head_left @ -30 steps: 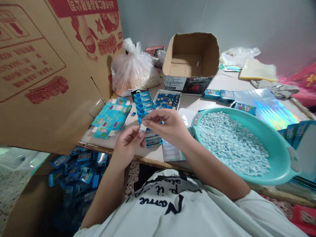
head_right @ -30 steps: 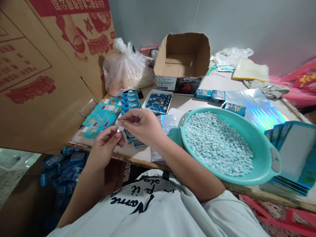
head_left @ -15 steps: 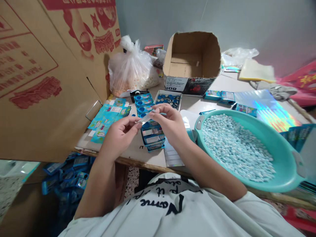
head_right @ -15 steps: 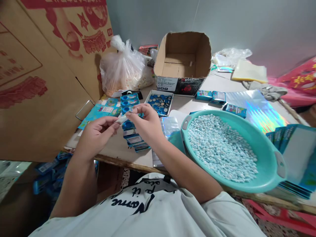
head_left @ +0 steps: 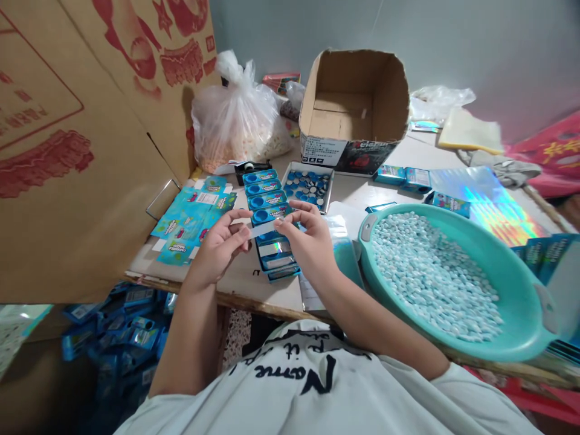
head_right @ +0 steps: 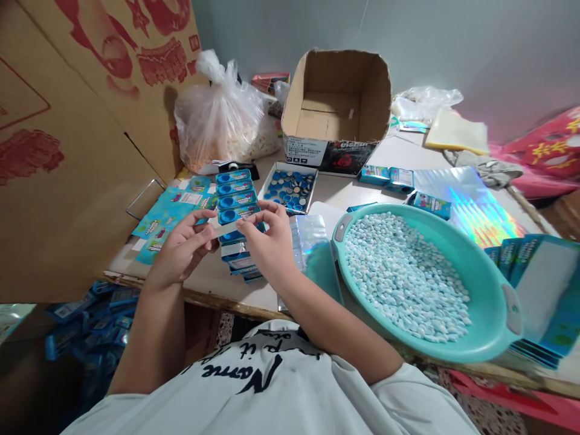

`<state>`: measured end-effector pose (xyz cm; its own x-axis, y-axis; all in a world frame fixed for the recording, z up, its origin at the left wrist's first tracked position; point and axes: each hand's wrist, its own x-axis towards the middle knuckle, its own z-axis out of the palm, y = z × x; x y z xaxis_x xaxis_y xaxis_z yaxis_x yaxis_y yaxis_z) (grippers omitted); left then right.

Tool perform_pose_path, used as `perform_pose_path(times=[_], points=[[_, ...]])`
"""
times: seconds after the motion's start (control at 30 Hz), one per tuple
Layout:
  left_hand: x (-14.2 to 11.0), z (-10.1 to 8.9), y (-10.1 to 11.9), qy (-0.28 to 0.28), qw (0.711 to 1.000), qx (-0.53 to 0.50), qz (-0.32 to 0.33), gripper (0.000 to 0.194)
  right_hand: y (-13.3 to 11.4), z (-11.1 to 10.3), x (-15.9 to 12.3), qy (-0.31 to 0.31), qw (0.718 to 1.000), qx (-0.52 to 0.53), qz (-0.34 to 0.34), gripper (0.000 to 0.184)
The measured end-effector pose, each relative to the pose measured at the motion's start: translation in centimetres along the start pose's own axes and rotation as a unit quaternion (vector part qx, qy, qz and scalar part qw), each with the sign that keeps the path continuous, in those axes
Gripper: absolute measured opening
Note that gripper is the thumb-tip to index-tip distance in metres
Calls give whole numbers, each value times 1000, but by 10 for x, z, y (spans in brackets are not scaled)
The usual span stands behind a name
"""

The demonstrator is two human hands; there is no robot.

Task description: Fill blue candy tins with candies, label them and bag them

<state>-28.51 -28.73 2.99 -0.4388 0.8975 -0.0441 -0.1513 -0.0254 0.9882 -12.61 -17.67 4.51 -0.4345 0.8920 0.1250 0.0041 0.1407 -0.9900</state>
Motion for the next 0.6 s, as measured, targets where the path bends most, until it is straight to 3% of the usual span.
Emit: perform_pose_path(times=[0.33,0.43,0.53,0.6], points=[[11,1,-21,-5,999,-32,17,55,9,2,0,-10,1000,23,12,20],[16,0,-29,7,1000,-7,28,58,13,4,5,-16,996,75,47,21],[19,-8,-38,38,996,69,33,52,15,-1,11,-52,990,120,52,37],[15,-16,-45,90,987,127,42,46,17,-16,13,-71,991,111,18,35]])
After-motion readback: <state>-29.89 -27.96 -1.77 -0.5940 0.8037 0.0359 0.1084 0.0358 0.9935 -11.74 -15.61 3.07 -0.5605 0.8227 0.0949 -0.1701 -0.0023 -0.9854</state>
